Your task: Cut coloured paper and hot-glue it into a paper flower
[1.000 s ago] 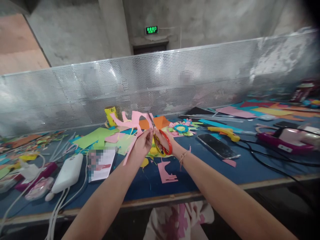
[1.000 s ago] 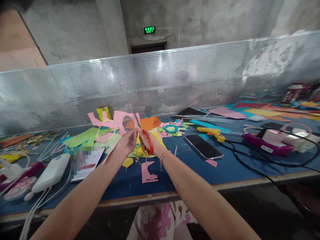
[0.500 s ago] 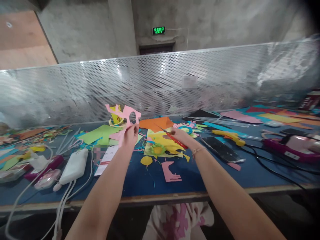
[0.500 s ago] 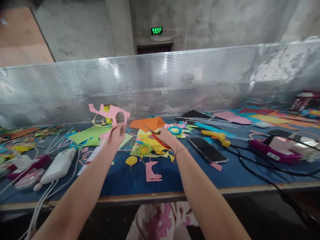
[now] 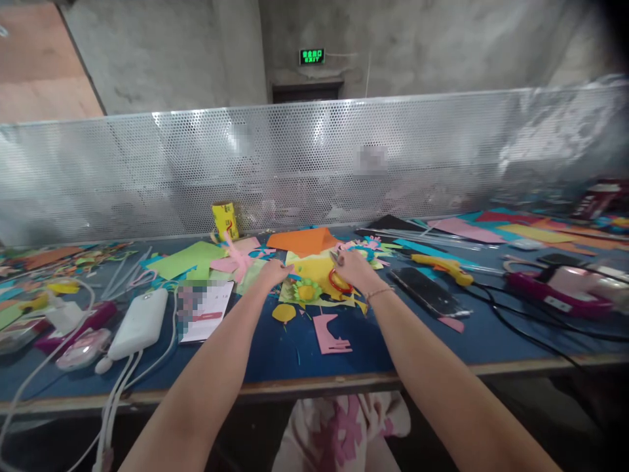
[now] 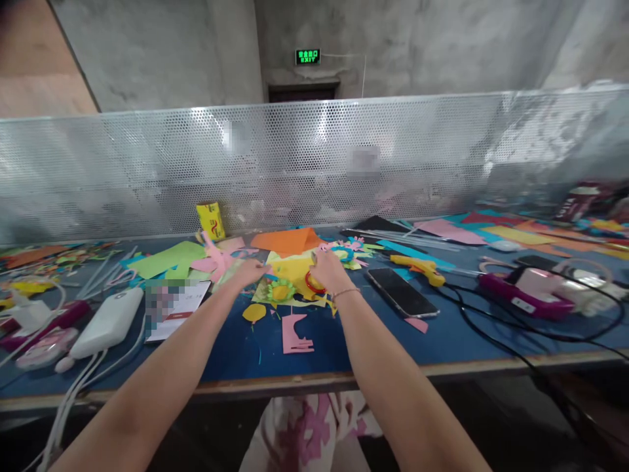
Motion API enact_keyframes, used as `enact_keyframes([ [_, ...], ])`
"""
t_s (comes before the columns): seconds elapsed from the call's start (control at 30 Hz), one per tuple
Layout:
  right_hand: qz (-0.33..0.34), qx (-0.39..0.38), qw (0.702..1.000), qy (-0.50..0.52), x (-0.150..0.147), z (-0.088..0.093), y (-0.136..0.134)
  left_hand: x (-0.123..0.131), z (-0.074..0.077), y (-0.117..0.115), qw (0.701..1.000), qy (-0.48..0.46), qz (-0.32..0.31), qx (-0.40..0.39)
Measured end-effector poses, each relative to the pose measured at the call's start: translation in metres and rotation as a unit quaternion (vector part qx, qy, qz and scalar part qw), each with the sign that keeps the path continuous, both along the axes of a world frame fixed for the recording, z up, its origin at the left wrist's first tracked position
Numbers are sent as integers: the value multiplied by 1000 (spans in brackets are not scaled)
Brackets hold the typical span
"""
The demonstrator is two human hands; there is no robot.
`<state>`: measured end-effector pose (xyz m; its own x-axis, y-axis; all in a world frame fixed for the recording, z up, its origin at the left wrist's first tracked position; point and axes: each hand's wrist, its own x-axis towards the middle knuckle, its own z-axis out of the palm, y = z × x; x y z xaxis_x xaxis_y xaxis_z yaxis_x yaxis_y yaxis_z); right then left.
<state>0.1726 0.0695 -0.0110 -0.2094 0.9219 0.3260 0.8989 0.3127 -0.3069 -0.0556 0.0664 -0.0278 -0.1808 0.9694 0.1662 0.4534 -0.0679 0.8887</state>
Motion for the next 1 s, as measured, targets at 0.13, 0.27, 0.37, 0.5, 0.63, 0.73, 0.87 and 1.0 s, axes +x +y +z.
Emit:
enact_keyframes([
  [0.13,68,-12,998,14,-21,-7,-5,9,-1,1,996,87,-8,-23],
  [0.27,93,-21,995,40,-27,-9,-8,10,9,0,995,99,-5,8],
  [0.37,116,-21,979,163,-28,-8,-8,13,18,-4,996,16,9,86],
  [0.5,192,-30,903,384,-32,-6,-8,25,27,-14,970,-198,-74,124],
  [0.63,231,-9,873,430,-34,-1,-12,39,33,-29,955,-236,-123,134],
  [0.73,245,-3,861,446,-35,2,-15,45,38,-39,966,-178,-106,154],
  [0.87,259,23,865,429,-35,7,-18,51,39,-44,959,-184,-107,188],
  [1.0,244,63,884,394,-32,13,-21,57,35,-43,933,-260,-118,221],
])
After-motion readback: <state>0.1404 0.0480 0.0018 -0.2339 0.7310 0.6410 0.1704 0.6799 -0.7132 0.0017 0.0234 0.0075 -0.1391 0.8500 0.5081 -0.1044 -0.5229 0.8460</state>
